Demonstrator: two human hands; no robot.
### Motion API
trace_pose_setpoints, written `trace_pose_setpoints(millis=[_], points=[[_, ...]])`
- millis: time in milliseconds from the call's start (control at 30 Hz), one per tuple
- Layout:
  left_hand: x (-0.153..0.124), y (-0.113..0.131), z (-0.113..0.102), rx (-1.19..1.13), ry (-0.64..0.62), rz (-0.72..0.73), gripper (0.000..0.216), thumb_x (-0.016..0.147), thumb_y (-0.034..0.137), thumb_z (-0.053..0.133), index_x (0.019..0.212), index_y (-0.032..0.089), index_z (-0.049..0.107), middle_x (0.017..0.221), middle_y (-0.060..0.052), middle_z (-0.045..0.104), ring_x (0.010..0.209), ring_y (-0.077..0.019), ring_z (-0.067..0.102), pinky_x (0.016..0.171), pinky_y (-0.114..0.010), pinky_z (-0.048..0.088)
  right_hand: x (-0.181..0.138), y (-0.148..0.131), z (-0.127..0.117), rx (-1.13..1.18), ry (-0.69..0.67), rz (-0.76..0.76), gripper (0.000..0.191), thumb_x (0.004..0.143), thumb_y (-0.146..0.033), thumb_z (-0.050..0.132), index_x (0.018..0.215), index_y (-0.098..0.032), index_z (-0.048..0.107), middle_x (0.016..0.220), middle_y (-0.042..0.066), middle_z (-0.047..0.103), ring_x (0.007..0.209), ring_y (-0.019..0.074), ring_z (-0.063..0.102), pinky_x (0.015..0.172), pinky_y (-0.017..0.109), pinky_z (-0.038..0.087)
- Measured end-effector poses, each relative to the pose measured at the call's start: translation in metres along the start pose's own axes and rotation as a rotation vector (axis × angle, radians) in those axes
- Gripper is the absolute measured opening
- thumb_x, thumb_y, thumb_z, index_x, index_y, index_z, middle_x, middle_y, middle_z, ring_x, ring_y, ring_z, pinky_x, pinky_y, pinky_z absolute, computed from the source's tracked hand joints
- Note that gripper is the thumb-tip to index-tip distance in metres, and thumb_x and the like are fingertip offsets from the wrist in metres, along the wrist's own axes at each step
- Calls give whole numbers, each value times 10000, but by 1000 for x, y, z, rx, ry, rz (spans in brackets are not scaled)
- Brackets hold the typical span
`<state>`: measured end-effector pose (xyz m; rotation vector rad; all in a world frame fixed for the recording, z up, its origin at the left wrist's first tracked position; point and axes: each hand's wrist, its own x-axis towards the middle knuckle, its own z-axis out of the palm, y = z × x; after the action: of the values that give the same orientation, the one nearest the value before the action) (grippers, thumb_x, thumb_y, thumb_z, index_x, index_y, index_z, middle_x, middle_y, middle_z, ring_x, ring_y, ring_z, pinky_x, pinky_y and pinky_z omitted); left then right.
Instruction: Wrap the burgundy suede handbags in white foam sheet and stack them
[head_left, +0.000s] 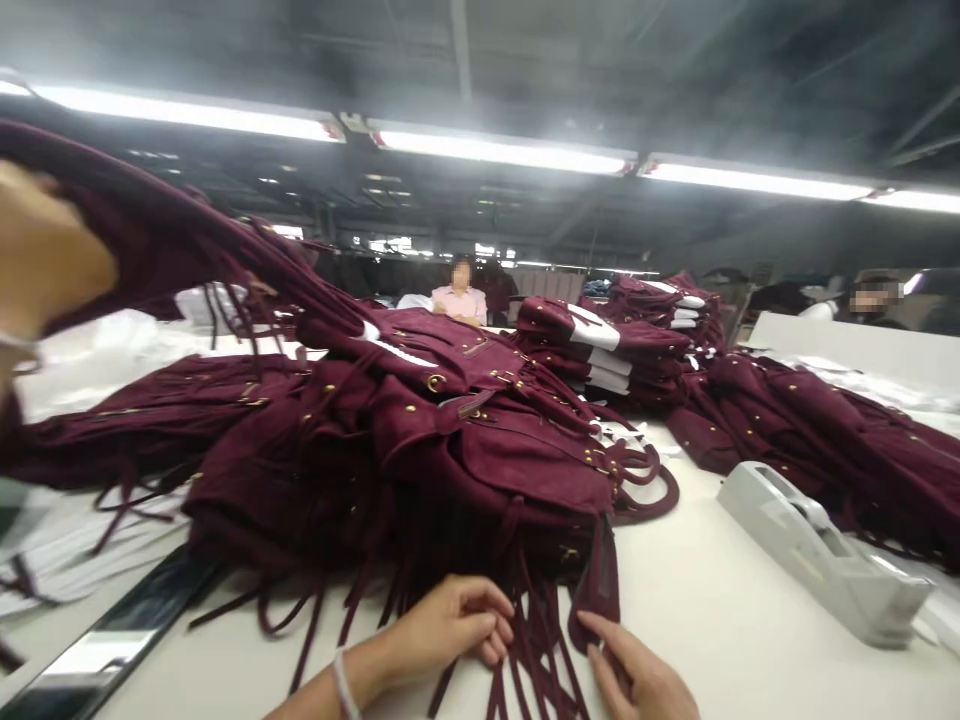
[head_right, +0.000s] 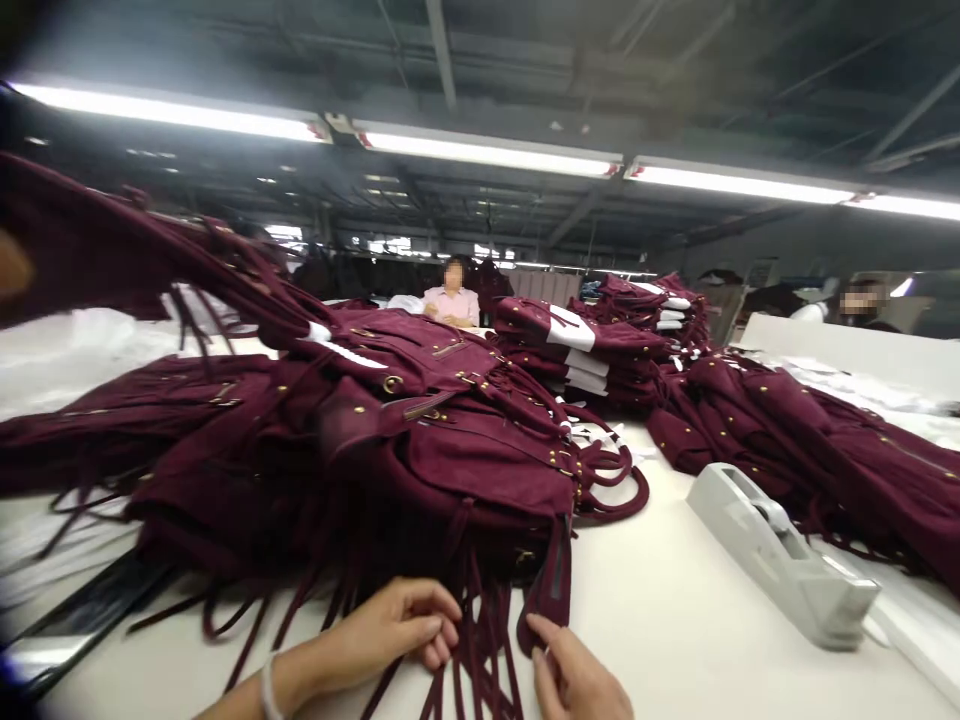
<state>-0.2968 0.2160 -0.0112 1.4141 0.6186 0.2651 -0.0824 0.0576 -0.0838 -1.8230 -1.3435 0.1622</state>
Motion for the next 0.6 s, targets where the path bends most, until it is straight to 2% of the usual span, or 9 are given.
trace_pose_setpoints(millis=[67, 133, 200, 267, 367, 433, 467, 533, 600], points=[[-6, 2, 5, 16, 37, 26, 267, 704, 303, 673, 892, 117, 640, 802, -72, 694, 642, -140, 647, 676, -290, 510, 6, -2, -7, 20, -75, -6, 354, 861, -422, 509, 1119, -296, 715, 1042, 18, 729, 846, 204, 708, 739, 239, 572], [-19, 7, 10, 98, 137, 86, 218, 728, 274, 631, 877, 116, 649, 801, -76, 696, 667, -150, 652, 674, -286, 512, 9, -5, -13, 54, -95, 12, 362, 848, -424, 510, 1099, -280, 728, 1030, 23, 734, 874, 214, 704, 770, 250, 564], [-40, 17, 15, 237, 280, 220, 185, 787, 259, 574, 880, 130, 667, 817, -72, 700, 729, -165, 658, 698, -285, 518, 11, -10, -15, 97, -78, 36, 366, 832, -430, 512, 1066, -267, 741, 990, 28, 742, 859, 223, 702, 774, 267, 558], [-67, 34, 18, 393, 428, 425, 195, 850, 268, 537, 929, 158, 677, 871, -60, 700, 808, -176, 660, 750, -285, 525, 11, -16, -15, 122, -52, 56, 359, 821, -429, 506, 1022, -262, 753, 960, 30, 746, 864, 232, 699, 798, 286, 546], [-98, 75, 10, 652, 695, 768, 175, 889, 289, 544, 983, 195, 658, 963, -55, 671, 899, -187, 646, 846, -307, 524, 13, -24, -14, 113, -33, 83, 348, 813, -409, 487, 978, -263, 758, 925, 20, 748, 869, 233, 696, 835, 309, 525], [-103, 110, -6, 837, 846, 967, 154, 898, 260, 536, 985, 202, 649, 1028, -69, 640, 997, -205, 614, 947, -350, 490, 15, -28, -13, 109, -32, 88, 346, 815, -398, 474, 964, -263, 756, 911, 9, 747, 864, 229, 696, 851, 321, 515], [-100, 129, -16, 913, 881, 1033, 155, 903, 237, 519, 984, 204, 647, 1055, -76, 627, 1042, -212, 594, 991, -375, 466, 17, -30, -13, 114, -34, 83, 346, 815, -396, 471, 958, -261, 756, 909, 5, 746, 866, 228, 695, 859, 325, 511], [-88, 167, -37, 982, 869, 1068, 172, 893, 181, 500, 975, 203, 650, 1106, -82, 613, 1110, -222, 561, 1050, -409, 425, 18, -34, -14, 135, -28, 66, 342, 806, -397, 474, 934, -256, 758, 900, 2, 746, 870, 228, 695, 858, 325, 512], [-71, 199, -58, 915, 866, 988, 175, 830, 117, 547, 941, 196, 657, 1152, -80, 609, 1173, -232, 529, 1095, -416, 385, 18, -38, -16, 171, -10, 48, 336, 783, -402, 489, 899, -248, 763, 854, 2, 745, 816, 225, 699, 803, 311, 532]])
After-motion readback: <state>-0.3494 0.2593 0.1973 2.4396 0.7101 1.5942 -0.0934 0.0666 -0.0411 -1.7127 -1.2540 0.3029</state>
